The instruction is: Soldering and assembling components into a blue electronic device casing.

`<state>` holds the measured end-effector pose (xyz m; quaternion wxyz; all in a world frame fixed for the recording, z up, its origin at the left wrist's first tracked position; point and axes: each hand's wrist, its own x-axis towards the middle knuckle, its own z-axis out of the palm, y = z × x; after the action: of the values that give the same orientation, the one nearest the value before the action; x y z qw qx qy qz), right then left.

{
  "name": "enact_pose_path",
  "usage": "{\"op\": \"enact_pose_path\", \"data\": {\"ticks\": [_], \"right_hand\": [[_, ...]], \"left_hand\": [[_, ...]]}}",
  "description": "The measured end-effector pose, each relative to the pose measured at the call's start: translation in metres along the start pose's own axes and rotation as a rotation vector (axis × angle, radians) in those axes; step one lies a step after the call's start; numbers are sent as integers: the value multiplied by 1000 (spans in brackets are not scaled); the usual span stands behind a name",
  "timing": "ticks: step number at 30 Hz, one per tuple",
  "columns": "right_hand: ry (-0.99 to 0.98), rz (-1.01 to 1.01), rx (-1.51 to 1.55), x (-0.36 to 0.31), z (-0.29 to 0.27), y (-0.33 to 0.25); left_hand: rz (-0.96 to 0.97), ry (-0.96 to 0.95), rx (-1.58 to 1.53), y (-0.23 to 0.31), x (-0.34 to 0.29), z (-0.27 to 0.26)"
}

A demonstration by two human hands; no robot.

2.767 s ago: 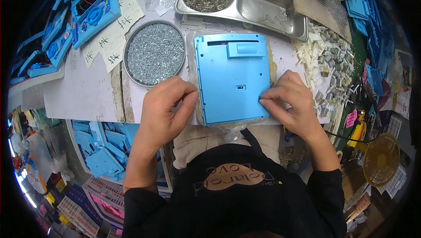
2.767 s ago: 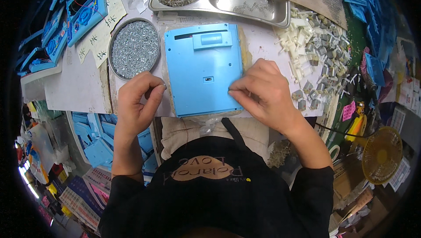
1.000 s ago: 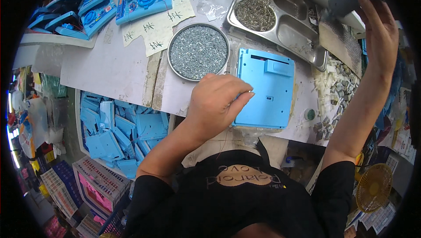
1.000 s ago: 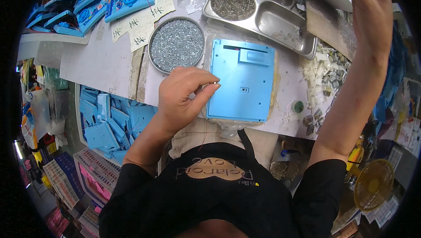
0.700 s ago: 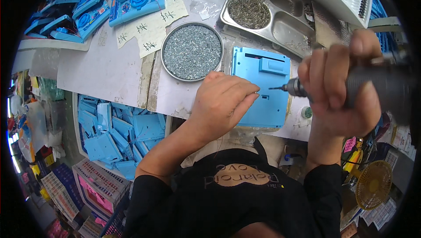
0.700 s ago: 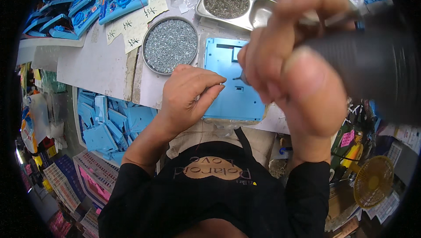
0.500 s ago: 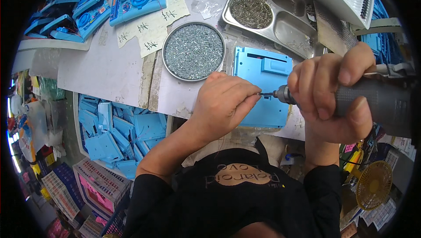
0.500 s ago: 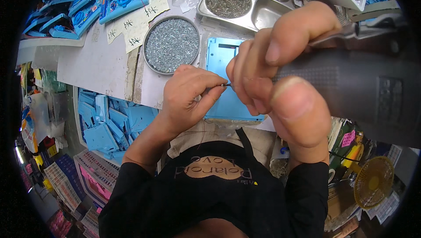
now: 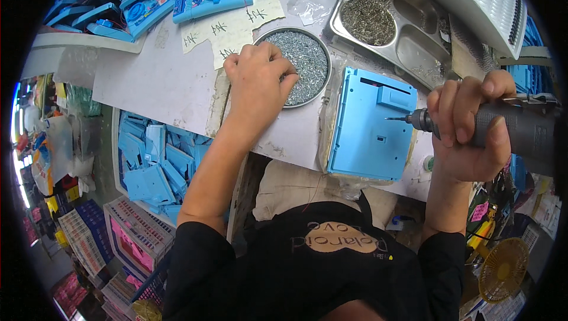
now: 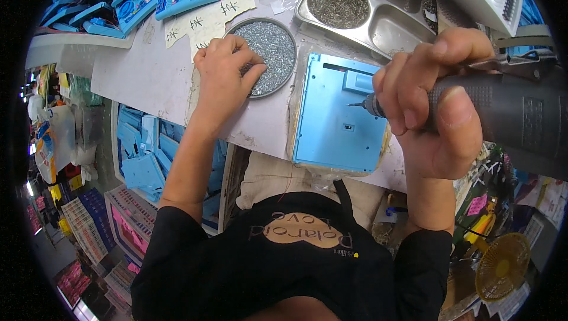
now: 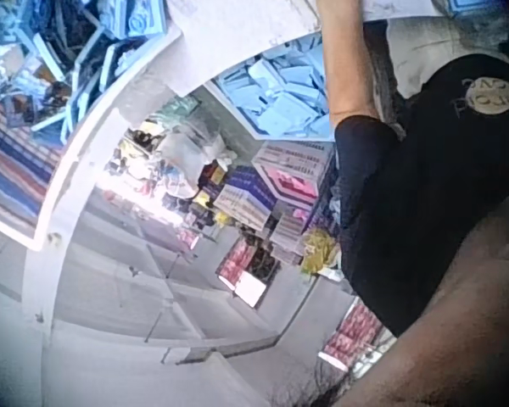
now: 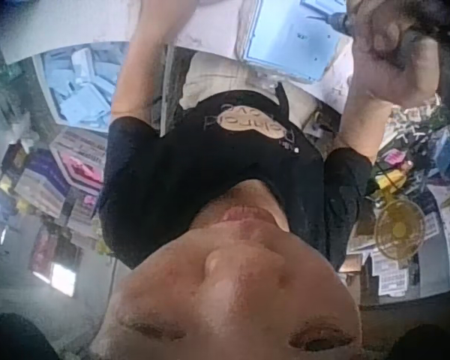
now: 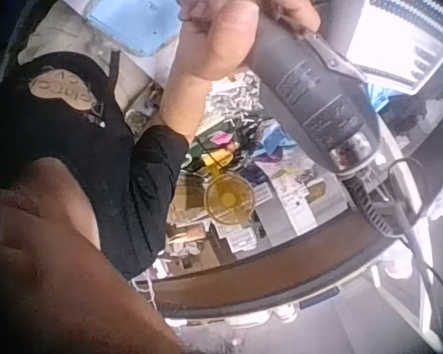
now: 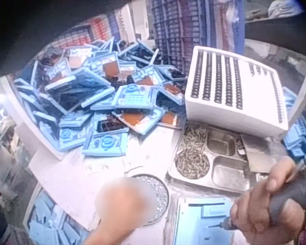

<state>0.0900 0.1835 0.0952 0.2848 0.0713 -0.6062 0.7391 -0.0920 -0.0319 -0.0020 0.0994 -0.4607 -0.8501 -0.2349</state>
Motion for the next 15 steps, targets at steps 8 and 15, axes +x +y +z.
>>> {"op": "enact_pose_path", "data": {"ticks": [8,15], "right_hand": [[6,49,-39,-45,-12,-28],[196,181,-19,-92,0,-50]], "left_hand": [[12,13,88,-19,14,13],[-89,-196,-255,-24,25,6]]}}
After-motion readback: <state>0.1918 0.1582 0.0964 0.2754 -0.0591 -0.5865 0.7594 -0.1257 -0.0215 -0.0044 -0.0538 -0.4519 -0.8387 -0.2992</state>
